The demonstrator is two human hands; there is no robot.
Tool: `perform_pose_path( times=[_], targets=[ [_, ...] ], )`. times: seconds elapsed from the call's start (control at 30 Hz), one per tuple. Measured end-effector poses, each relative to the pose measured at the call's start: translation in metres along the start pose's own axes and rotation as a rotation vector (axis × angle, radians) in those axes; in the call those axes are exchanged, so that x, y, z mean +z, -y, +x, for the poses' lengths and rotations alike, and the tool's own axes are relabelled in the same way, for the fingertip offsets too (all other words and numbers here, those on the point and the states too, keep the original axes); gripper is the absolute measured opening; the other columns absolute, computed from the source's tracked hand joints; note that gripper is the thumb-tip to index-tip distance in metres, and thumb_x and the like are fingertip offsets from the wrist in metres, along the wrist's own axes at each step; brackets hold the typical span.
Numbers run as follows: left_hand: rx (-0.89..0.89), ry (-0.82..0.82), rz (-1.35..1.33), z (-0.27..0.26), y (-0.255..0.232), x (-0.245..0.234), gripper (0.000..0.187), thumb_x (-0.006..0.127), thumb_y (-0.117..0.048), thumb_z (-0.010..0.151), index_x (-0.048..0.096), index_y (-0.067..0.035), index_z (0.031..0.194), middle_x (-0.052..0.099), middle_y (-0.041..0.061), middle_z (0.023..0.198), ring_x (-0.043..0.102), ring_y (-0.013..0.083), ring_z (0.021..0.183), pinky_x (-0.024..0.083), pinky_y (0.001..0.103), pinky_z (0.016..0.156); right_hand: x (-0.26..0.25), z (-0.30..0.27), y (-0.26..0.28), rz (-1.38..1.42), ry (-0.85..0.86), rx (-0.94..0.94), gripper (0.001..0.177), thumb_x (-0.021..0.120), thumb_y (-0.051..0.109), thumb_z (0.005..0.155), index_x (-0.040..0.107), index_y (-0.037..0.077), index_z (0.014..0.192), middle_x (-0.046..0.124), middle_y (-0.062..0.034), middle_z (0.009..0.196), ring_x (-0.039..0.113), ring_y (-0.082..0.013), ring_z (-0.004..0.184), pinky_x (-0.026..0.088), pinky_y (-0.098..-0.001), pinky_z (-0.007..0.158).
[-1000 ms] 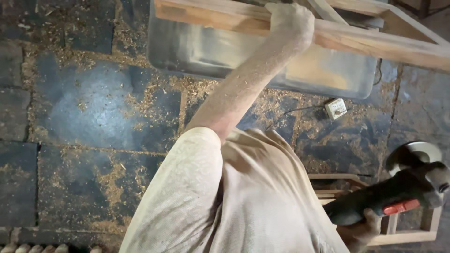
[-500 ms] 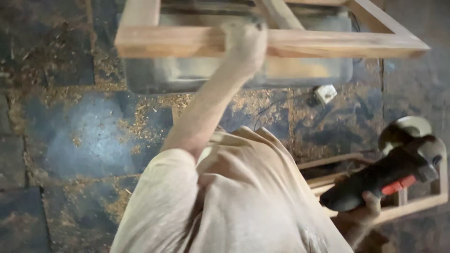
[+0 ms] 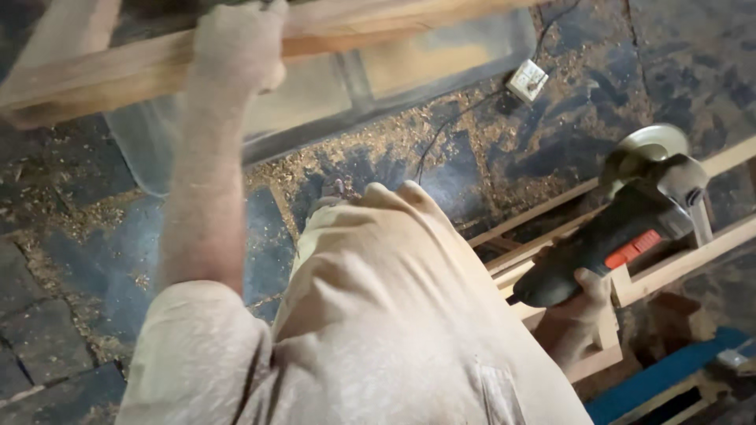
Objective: The person uses an angle grinder with a sanding disc to smooth the surfaces of a wooden frame. They repeatedly flip the frame to sand different sides and edges, then place it back on the workbench.
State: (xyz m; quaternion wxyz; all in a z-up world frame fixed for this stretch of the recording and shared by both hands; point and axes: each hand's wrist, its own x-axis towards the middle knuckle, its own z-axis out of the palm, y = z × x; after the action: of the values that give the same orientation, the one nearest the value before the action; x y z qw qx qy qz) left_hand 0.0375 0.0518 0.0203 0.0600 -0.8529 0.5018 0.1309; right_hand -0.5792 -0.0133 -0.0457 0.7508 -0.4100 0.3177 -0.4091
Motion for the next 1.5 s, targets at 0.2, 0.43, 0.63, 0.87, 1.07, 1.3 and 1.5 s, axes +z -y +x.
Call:
perform_pose_path(
  times=[0.2, 0.43, 0.63, 0.87, 1.07, 1.3, 1.5],
  targets=[
    [0.167, -0.208, -0.032, -0.005, 0.007, -0.014, 0.063, 0.081, -0.005, 0.071, 0.062, -0.003, 0.131, 0.069, 0.024, 0.113, 0.066, 0.0446, 0.101, 0.054, 0.053, 0.085, -0.027, 0.003, -0.001, 0.041, -0.073, 0.002, 0.074, 0.07, 0.018, 0.081, 0.049, -0.002, 0.149, 0.066, -0.0225, 0.128, 0.068, -0.0389, 0.11, 0.057, -0.0532, 0.097],
    [0.167, -0.163, 0.01, 0.002, 0.016, -0.013, 0.055, 0.079, -0.007, 0.074, 0.063, -0.004, 0.127, 0.07, 0.023, 0.113, 0.067, 0.0426, 0.103, 0.055, 0.051, 0.087, -0.042, 0.014, 0.004, 0.107, -0.054, 0.047, 0.067, 0.071, 0.017, 0.085, 0.05, -0.004, 0.145, 0.066, -0.0224, 0.118, 0.069, -0.0395, 0.112, 0.058, -0.0545, 0.1],
    [0.2, -0.205, 0.046, 0.007, 0.023, -0.008, 0.05, 0.077, -0.008, 0.077, 0.063, -0.005, 0.125, 0.072, 0.022, 0.114, 0.068, 0.0411, 0.104, 0.055, 0.05, 0.089, -0.042, 0.024, 0.006, 0.031, -0.045, -0.027, 0.062, 0.07, 0.019, 0.084, 0.051, -0.007, 0.137, 0.067, -0.0224, 0.115, 0.069, -0.0371, 0.103, 0.058, -0.0536, 0.098],
    [0.155, -0.075, -0.035, 0.001, 0.02, -0.02, 0.07, 0.081, -0.014, 0.075, 0.057, -0.011, 0.141, 0.07, 0.019, 0.115, 0.066, 0.0411, 0.106, 0.051, 0.052, 0.09, -0.036, 0.027, 0.003, 0.077, -0.09, -0.045, 0.065, 0.074, 0.016, 0.08, 0.051, -0.005, 0.137, 0.065, -0.021, 0.114, 0.068, -0.0354, 0.102, 0.059, -0.0516, 0.095],
    [0.071, 0.025, -0.001, -0.002, 0.006, -0.039, 0.085, 0.087, -0.024, 0.071, 0.052, -0.013, 0.147, 0.07, 0.02, 0.116, 0.065, 0.0408, 0.11, 0.049, 0.052, 0.091, -0.027, 0.025, 0.005, 0.096, -0.132, -0.033, 0.073, 0.076, 0.016, 0.075, 0.049, -0.004, 0.139, 0.065, -0.0214, 0.115, 0.068, -0.0376, 0.097, 0.06, -0.0512, 0.083],
    [0.03, 0.046, 0.055, -0.005, -0.005, -0.043, 0.102, 0.092, -0.03, 0.068, 0.047, -0.016, 0.158, 0.069, 0.02, 0.123, 0.064, 0.0401, 0.114, 0.049, 0.052, 0.092, -0.027, 0.027, 0.01, 0.061, -0.143, -0.043, 0.071, 0.073, 0.015, 0.076, 0.049, -0.006, 0.139, 0.064, -0.0218, 0.112, 0.068, -0.037, 0.094, 0.06, -0.0497, 0.083],
    [-0.013, 0.021, 0.05, -0.008, -0.009, -0.038, 0.104, 0.092, -0.029, 0.068, 0.045, -0.018, 0.16, 0.066, 0.019, 0.131, 0.064, 0.0387, 0.116, 0.05, 0.05, 0.092, -0.021, 0.031, 0.013, 0.072, -0.215, -0.084, 0.074, 0.072, 0.016, 0.073, 0.05, -0.007, 0.14, 0.064, -0.0206, 0.113, 0.069, -0.0348, 0.095, 0.061, -0.0481, 0.084]
  ],
)
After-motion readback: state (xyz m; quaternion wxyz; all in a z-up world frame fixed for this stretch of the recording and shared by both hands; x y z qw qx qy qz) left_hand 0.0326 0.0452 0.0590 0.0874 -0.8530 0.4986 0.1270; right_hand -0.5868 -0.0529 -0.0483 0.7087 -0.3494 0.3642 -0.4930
